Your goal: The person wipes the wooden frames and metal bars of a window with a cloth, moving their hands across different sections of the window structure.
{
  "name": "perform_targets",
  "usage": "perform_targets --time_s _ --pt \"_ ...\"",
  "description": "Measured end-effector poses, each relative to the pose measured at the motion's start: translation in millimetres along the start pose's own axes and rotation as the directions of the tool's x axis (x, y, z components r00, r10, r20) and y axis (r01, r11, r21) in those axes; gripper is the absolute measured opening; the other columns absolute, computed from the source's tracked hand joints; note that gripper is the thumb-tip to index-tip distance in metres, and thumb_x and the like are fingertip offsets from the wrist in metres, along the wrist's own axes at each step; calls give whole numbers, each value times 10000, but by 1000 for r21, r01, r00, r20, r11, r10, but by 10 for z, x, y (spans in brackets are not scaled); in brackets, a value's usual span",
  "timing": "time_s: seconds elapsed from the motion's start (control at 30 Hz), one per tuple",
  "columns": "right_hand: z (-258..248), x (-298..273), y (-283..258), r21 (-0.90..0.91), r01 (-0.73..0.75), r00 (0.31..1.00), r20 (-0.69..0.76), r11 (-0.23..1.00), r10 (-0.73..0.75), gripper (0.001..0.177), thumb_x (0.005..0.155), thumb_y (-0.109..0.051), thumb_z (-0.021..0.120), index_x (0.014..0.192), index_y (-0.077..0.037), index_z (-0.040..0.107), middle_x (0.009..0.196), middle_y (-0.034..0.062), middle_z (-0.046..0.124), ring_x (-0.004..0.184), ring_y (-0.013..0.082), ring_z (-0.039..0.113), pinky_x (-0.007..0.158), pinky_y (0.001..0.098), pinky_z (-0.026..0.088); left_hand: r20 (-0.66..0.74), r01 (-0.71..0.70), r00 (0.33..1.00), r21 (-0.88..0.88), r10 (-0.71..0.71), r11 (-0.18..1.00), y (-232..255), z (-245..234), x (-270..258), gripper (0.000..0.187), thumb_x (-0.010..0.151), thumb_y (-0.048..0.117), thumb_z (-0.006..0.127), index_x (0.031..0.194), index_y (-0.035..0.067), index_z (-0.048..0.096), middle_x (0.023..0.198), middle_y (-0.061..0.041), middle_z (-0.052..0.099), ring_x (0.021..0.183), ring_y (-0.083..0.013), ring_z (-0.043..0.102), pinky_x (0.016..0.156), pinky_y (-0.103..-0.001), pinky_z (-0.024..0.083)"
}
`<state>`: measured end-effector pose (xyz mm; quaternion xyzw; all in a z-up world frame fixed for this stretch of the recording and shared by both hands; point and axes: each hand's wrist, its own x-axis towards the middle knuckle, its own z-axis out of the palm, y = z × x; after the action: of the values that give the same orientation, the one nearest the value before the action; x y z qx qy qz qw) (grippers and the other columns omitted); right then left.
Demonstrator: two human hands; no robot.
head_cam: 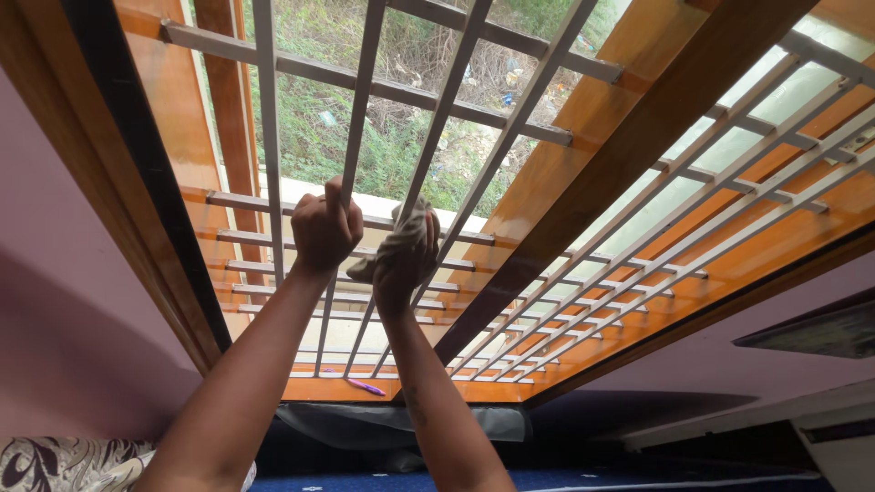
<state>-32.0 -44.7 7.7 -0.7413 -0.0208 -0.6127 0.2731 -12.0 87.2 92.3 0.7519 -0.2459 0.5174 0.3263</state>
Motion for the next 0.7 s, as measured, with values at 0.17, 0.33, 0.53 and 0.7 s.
perform_targets --time_s 0.17,0.33,0.53,0.7 --pt "-464 -473 -215 111 -26 980 200 993 3 153 1077 -154 627 1200 -124 712 1355 88 667 1328 307 622 1164 436 501 -47 -17 999 0 17 1000 58 -54 9 258 926 8 532 1182 27 511 516 3 458 432 -202 510 523 -359 396" --pt "-562 -364 -278 49 73 990 115 996 -79 203 939 -141 673 1115 -44 703 1395 250 545 1373 434 468 1183 526 352 -19 2 1000 20 -2 1000 39 -21 -16 245 921 7 534 1166 23 516 492 2 454 412 -201 507 507 -358 388" --pt "-792 6 -376 126 -92 960 275 988 55 191 868 -118 723 1055 -131 759 1124 100 716 1219 310 636 1144 470 445 -35 -7 999 4 7 1000 46 -14 -22 235 941 12 520 1173 35 490 516 1 468 444 -205 532 525 -360 395" --pt "-890 322 -878 405 -167 977 191 899 96 312 915 -211 812 1163 -127 643 1132 80 696 1081 262 707 1032 439 563 -25 10 1000 26 -10 1000 21 21 -50 248 933 25 530 1178 32 489 521 -15 491 451 -224 549 526 -367 407"
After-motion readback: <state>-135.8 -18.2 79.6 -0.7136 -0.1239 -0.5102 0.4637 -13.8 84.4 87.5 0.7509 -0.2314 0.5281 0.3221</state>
